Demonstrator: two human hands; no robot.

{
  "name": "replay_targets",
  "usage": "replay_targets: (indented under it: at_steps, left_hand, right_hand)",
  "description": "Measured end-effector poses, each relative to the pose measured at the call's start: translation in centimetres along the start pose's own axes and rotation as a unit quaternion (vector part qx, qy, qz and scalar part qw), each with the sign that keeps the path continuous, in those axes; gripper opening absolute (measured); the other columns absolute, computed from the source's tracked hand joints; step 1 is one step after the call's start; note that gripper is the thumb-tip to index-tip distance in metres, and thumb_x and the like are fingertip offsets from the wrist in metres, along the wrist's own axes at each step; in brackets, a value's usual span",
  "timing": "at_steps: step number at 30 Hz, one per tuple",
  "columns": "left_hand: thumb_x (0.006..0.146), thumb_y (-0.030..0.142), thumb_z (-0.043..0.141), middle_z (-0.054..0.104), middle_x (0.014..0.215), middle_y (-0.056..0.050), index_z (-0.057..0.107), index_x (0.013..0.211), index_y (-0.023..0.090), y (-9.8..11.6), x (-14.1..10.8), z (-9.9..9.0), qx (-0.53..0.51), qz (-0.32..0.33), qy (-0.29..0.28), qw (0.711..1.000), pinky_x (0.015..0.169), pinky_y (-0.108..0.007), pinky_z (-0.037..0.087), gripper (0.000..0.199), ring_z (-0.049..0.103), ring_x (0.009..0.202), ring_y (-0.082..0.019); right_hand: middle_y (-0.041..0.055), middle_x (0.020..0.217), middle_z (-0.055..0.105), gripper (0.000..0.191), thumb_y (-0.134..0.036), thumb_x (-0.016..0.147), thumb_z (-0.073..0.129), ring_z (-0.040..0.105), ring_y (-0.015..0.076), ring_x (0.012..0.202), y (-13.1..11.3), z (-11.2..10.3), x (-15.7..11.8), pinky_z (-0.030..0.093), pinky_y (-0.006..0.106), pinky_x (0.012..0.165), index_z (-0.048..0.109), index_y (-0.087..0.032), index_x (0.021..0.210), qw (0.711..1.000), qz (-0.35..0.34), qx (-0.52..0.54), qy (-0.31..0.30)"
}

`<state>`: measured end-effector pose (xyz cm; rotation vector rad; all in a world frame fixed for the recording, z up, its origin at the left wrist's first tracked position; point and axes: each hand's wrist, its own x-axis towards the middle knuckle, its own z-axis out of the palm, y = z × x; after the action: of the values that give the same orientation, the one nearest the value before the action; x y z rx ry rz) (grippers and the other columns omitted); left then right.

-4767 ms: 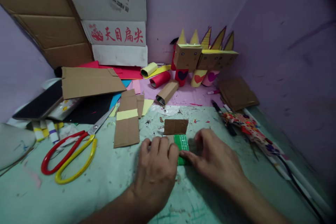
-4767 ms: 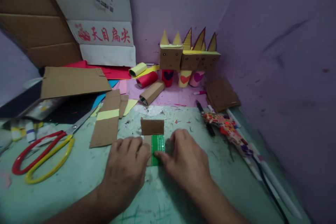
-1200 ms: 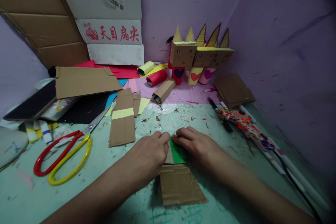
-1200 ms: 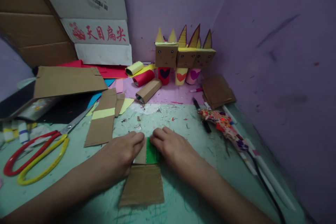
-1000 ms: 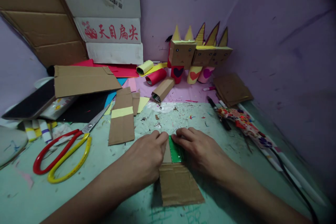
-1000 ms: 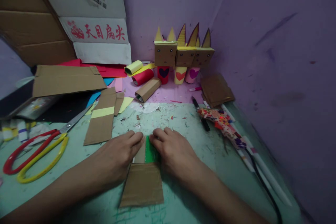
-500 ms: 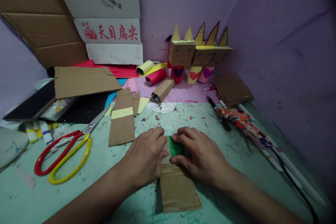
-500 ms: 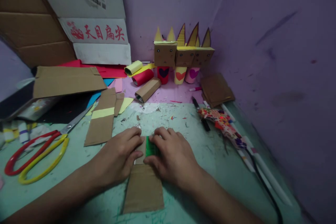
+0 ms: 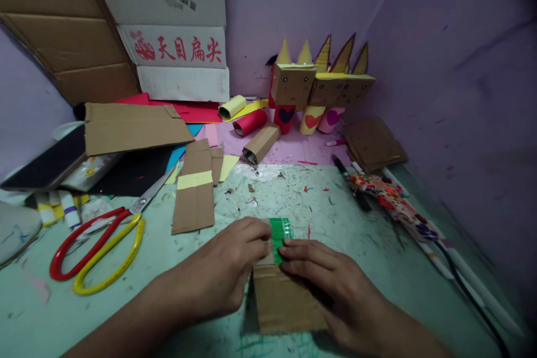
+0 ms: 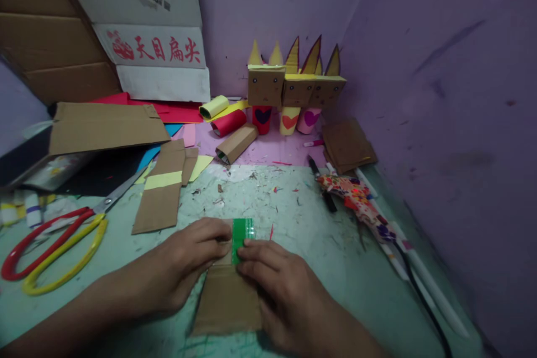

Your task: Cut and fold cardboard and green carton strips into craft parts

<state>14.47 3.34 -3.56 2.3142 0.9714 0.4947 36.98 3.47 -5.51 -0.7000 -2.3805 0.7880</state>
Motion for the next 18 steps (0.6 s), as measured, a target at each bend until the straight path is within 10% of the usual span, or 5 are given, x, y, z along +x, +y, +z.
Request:
replay_targets:
  at_steps: [7,11,18]
  left_hand:
    - [0.079,0.011,0.056,0.061,0.101,-0.005,0.061,0.075,0.017,-0.2,-0.9,0.5,-0.076,-0.083,0.061,0.992,0.082,-0.032,0.048,0.009,0.055,0.096,-0.019]
    - [0.082,0.012,0.049,0.051,0.070,-0.004,0.045,0.055,0.017,-0.3,-0.5,2.5,-0.056,-0.101,0.214,0.970,0.059,-0.030,0.042,0.027,0.050,0.070,-0.016]
    - [0.079,0.015,0.050,0.054,0.077,-0.008,0.047,0.063,0.018,0.2,-0.2,3.1,0.109,-0.177,0.197,0.958,0.067,-0.045,0.039,0.017,0.046,0.077,-0.025]
  right_hand:
    - [0.0023,0.080,0.069,0.009,-0.021,0.085,0.057,0.065,0.0169,0.071,0.9,1.0,1.1,0.053,0.031,0.064,0.061,-0.022,0.093,0.987,0.125,0.066,0.079]
    - [-0.0021,0.067,0.058,0.039,-0.027,0.082,0.060,0.056,0.0156,0.055,0.9,1.5,1.6,0.044,0.028,0.049,0.048,-0.023,0.119,0.961,0.247,0.063,0.109]
    - [0.0111,0.110,0.051,0.052,-0.019,0.074,0.062,0.056,0.0234,0.084,1.5,1.4,3.6,0.047,0.042,0.071,0.047,-0.022,0.123,0.964,0.256,-0.025,0.064]
